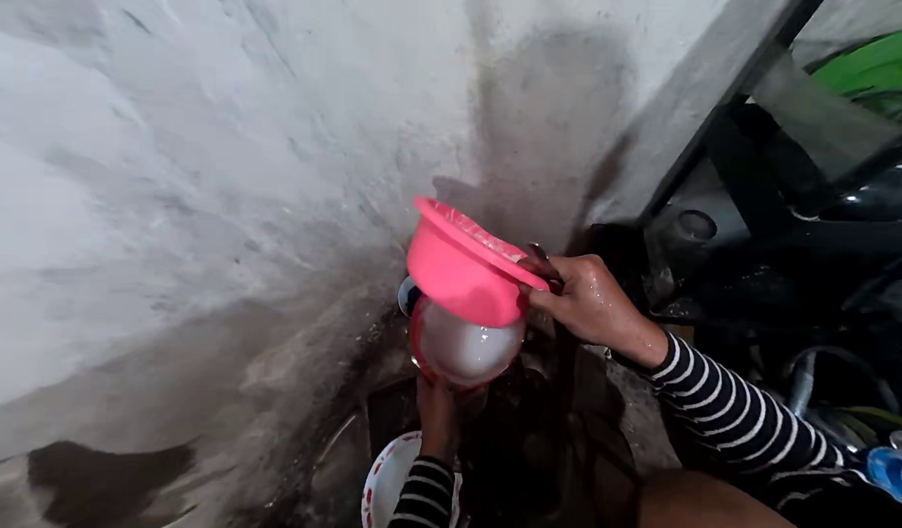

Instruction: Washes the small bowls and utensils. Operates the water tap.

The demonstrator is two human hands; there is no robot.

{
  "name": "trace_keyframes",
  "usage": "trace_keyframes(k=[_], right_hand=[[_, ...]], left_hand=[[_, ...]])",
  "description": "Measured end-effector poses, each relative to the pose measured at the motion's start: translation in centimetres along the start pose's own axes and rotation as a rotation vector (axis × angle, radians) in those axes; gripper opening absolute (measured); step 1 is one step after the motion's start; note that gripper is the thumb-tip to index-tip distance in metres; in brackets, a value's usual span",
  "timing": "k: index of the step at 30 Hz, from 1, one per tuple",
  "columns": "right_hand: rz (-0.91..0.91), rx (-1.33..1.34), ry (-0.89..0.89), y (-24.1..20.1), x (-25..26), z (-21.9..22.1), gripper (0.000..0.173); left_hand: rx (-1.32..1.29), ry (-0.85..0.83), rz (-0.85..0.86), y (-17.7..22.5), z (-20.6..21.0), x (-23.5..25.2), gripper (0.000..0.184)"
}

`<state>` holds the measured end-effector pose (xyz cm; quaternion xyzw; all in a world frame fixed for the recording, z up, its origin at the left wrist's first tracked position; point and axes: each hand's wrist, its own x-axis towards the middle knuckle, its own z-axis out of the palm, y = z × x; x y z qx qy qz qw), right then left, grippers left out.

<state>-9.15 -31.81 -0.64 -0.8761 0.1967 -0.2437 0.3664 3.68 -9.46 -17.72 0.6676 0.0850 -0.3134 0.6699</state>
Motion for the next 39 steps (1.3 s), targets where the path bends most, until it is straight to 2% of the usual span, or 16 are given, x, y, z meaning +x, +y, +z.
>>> trace_keyframes(k=[7, 11, 15, 19, 21, 27, 33, 39], right_hand=[[-0.110, -0.038, -0.118, 1.7, 0.0, 0.3, 0.017], [-0.095, -0.092, -0.154, 2.7, 0.2, 0.4, 0.021], [-0.067, -0.157, -0.185, 3.6, -0.8, 2.2, 0.021], [-0.084, -0.218, -0.247, 5.3, -2.3, 4.0, 0.027], [-0.076, -0.256, -0.268, 6.5, -2.7, 4.6, 0.028], [-0.095, -0.376, -0.255, 10.1, -3.9, 6.0, 0.028], [-0.114, -0.525, -0.276, 12.7, -4.9, 9.2, 0.023], [-0.100, -0.564, -0.349, 15.0, -5.7, 12.1, 0.020]], left_hand=[[0.099, -0.141, -0.039, -0.3, 3.2, 3.7, 0.050], [0.172, -0.234, -0.059, 0.2, 4.8, 4.5, 0.047], [0.228, -0.218, -0.014, -1.6, 5.6, 4.9, 0.041], [0.336, -0.225, 0.007, -1.1, 6.4, 4.0, 0.040], [0.380, -0.241, -0.027, -1.3, 6.7, 4.7, 0.040], [0.227, -0.226, -0.264, -3.7, 7.9, 8.2, 0.043], [0.184, -0.270, -0.302, -5.3, 7.9, 10.5, 0.050], [0.234, -0.281, -0.341, -6.1, 7.2, 11.2, 0.058]])
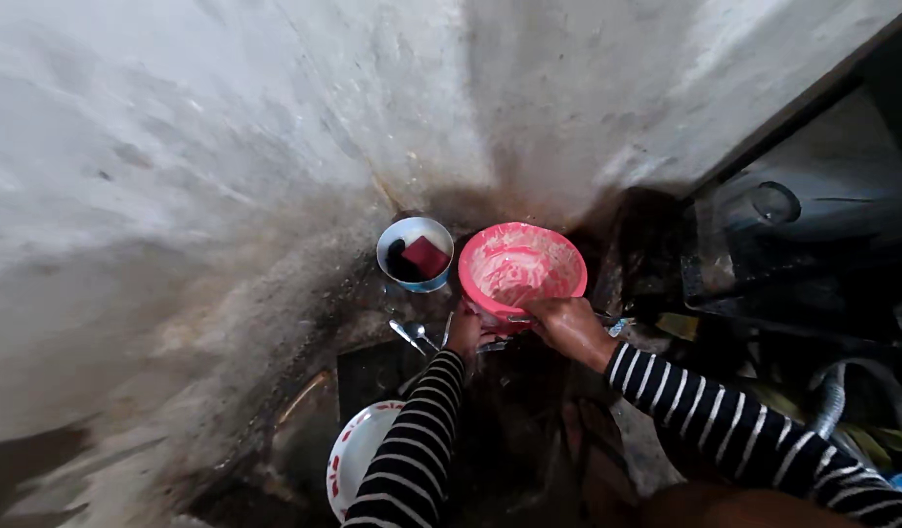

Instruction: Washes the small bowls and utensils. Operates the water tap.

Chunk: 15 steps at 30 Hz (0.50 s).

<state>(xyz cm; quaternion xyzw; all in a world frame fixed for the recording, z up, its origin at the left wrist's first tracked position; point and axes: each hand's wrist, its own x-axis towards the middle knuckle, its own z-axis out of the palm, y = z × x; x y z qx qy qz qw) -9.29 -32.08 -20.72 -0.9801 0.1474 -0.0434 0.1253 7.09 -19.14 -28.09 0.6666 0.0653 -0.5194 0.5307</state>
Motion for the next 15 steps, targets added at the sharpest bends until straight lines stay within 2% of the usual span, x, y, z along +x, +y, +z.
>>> trace_keyframes(k=[6, 8, 11, 15], right_hand=[[0.009, -0.027, -0.152, -1.2, -0.2, 1.6, 0.021], [0.079, -0.022, -0.312, -2.1, 0.0, 0.8, 0.024], [0.180, -0.017, -0.549, -3.0, 0.3, -0.1, 0.032], [0.233, 0.059, -0.604, -3.3, 0.6, -1.2, 0.050]], left_hand=[[0.109, 0.035, 0.015, -0.6, -0.8, -0.3, 0.048], [0.208, 0.056, 0.027, -0.5, -0.9, -0.5, 0.046], [0.247, 0.067, 0.033, 0.1, -1.4, -1.6, 0.042], [0.343, 0.044, 0.149, 2.3, -4.3, -5.6, 0.040]])
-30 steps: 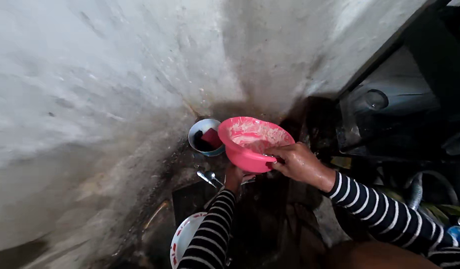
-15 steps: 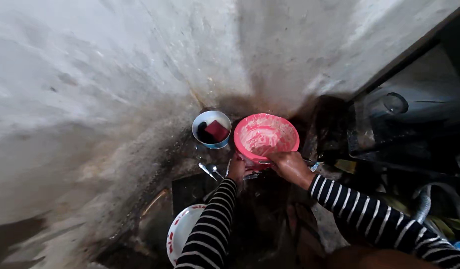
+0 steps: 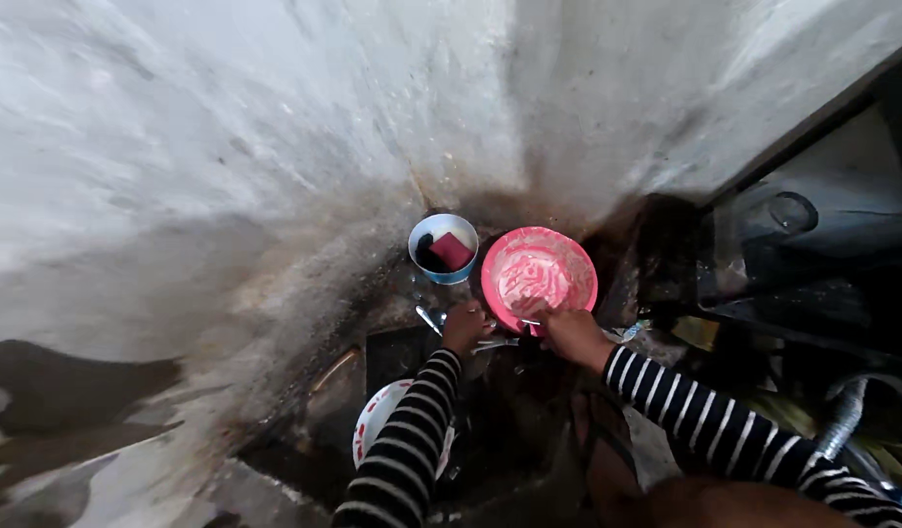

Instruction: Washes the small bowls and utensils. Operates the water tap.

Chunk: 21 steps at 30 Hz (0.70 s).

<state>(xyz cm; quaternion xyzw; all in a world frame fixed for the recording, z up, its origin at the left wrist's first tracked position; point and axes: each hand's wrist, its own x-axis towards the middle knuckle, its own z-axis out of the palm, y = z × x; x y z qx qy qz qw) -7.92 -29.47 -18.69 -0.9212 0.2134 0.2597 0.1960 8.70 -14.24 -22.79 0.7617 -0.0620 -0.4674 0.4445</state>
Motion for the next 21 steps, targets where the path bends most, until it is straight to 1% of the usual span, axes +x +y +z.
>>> trace_keyframes(k=[1, 2, 3, 5, 7, 9, 10, 12, 14, 16, 18, 20, 21], right_hand=[[-0.003, 0.047, -0.003, 0.0, -0.4, -0.9, 0.054], [-0.013, 0.090, 0.025, 0.1, -0.8, -2.0, 0.053], [-0.017, 0.122, 0.078, 0.2, -1.2, -3.2, 0.049], [-0.026, 0.159, 0.254, 0.0, -1.6, -5.1, 0.039], [-0.086, 0.204, 0.425, -0.1, -0.8, -5.6, 0.034], [-0.200, 0.243, 0.520, -0.5, 0.9, -5.2, 0.031], [-0.243, 0.244, 0.523, -0.8, 1.7, -4.8, 0.031], [-0.288, 0.171, 0.470, -1.4, 3.3, -3.9, 0.035], [-0.278, 0.040, 0.337, -1.4, 5.1, -2.4, 0.039], [-0.250, -0.059, 0.192, -1.0, 6.4, -0.9, 0.040], [-0.234, -0.130, 0.159, -0.8, 6.0, -0.6, 0.042], [-0.270, -0.153, 0.229, -1.1, 4.6, -1.4, 0.045], [-0.291, -0.151, 0.276, -1.3, 3.6, -2.0, 0.042]], left_hand=[[0.022, 0.001, 0.039, 0.7, -1.2, -1.9, 0.040], [0.050, 0.017, 0.075, 1.5, -2.4, -4.1, 0.040], [0.086, 0.034, 0.107, 2.1, -3.6, -6.6, 0.040], [0.143, 0.064, 0.183, 1.9, -5.7, -12.4, 0.042], [0.127, 0.085, 0.249, -0.2, -7.7, -18.7, 0.043], [0.123, 0.169, 0.281, -3.5, -9.4, -25.0, 0.042], [0.125, 0.245, 0.271, -5.2, -9.8, -28.1, 0.043], [0.072, 0.417, 0.268, -8.0, -9.6, -33.6, 0.041], [-0.104, 0.556, 0.270, -10.1, -8.3, -38.2, 0.040], [-0.272, 0.659, 0.270, -12.0, -6.1, -41.8, 0.039], [-0.367, 0.656, 0.295, -13.9, -3.9, -44.2, 0.039], [-0.398, 0.611, 0.346, -15.0, -2.2, -46.0, 0.039], [-0.416, 0.590, 0.369, -15.3, -1.5, -46.7, 0.039]])
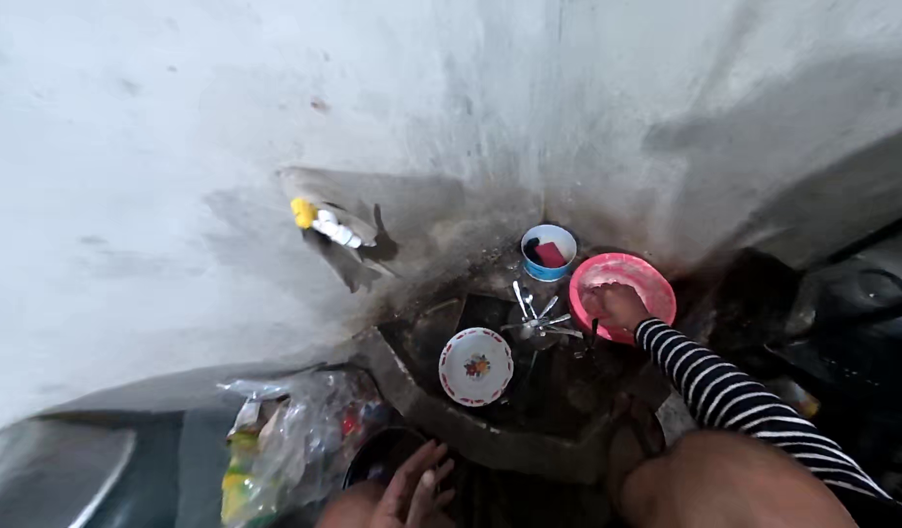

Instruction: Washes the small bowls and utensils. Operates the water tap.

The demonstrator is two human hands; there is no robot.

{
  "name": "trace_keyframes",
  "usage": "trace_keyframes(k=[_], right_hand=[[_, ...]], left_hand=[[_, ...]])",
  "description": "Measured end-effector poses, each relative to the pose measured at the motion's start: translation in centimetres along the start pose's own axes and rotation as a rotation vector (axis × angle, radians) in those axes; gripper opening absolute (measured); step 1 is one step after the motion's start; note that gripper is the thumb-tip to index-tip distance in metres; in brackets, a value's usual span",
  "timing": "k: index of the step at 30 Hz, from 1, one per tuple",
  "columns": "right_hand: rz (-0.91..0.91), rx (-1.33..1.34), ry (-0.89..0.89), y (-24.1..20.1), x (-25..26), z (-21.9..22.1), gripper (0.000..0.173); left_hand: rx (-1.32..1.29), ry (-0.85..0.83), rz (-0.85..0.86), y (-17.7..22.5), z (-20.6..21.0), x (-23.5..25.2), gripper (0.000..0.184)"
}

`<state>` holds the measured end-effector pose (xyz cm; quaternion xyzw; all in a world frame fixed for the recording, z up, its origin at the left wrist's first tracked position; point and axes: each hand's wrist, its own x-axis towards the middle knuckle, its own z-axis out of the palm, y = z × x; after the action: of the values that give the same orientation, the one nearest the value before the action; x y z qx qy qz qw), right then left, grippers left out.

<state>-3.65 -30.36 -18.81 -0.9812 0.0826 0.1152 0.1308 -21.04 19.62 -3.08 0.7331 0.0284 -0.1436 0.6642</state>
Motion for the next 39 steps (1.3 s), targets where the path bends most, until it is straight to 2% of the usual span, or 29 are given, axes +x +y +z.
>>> trace_keyframes(k=[3, 6, 9, 13, 16, 18, 21, 24, 25, 27, 29, 31, 33, 35, 39], right_hand=[[-0.056, 0.025, 0.228, -2.1, -2.1, -3.5, 0.032], [-0.092, 0.130, 0.461, -5.6, -4.0, -6.2, 0.040], [-0.010, 0.374, 0.437, -7.5, -4.7, -7.5, 0.043], [0.072, 0.748, 0.381, -4.1, -4.1, -5.3, 0.037], [0.141, 0.874, 0.501, -1.4, -4.7, -3.3, 0.033], [0.306, 0.885, 0.560, -0.1, -5.5, -2.2, 0.034], [0.528, 0.897, 0.430, 1.4, -6.8, -0.4, 0.041], [0.527, 0.745, 0.235, 3.0, -7.2, 1.0, 0.038], [0.499, 0.592, 0.198, 2.8, -7.4, 0.8, 0.038], [0.418, 0.310, 0.237, 1.7, -7.7, 0.2, 0.040], [0.270, 0.214, 0.261, -0.4, -6.9, -0.8, 0.041], [0.065, 0.208, 0.198, -3.0, -4.7, -0.9, 0.035], [-0.131, 0.201, 0.004, -6.1, -2.0, -0.5, 0.032], [-0.252, 0.096, -0.180, -9.4, 1.1, 1.1, 0.031], [-0.207, -0.067, -0.408, -14.1, 5.3, 4.9, 0.041]], left_hand=[[-0.018, -0.001, 0.023, 0.3, 0.1, -2.1, 0.037], [-0.013, 0.037, 0.146, 0.5, -0.2, -3.0, 0.036], [0.001, 0.042, 0.253, 1.7, 0.1, -3.7, 0.035], [0.003, 0.023, 0.274, 4.2, 0.8, -7.1, 0.035], [-0.045, 0.042, 0.286, 4.6, 0.3, -9.5, 0.035], [-0.078, 0.121, 0.295, 4.1, -0.1, -10.9, 0.033], [-0.175, 0.200, 0.346, 3.6, -0.6, -12.5, 0.032], [-0.213, 0.231, 0.370, 4.4, -0.1, -13.1, 0.031], [-0.196, 0.223, 0.381, 4.7, -0.1, -13.1, 0.031], [-0.123, 0.193, 0.401, 5.1, -0.8, -12.5, 0.031], [-0.032, 0.182, 0.433, 5.9, -1.7, -10.7, 0.030], [0.052, 0.191, 0.457, 7.2, -2.5, -8.1, 0.028], [0.117, 0.195, 0.480, 8.3, -2.9, -4.8, 0.030], [0.150, 0.231, 0.495, 8.6, -2.7, -0.9, 0.031], [0.244, 0.262, 0.425, 7.8, -1.1, 4.5, 0.031]])
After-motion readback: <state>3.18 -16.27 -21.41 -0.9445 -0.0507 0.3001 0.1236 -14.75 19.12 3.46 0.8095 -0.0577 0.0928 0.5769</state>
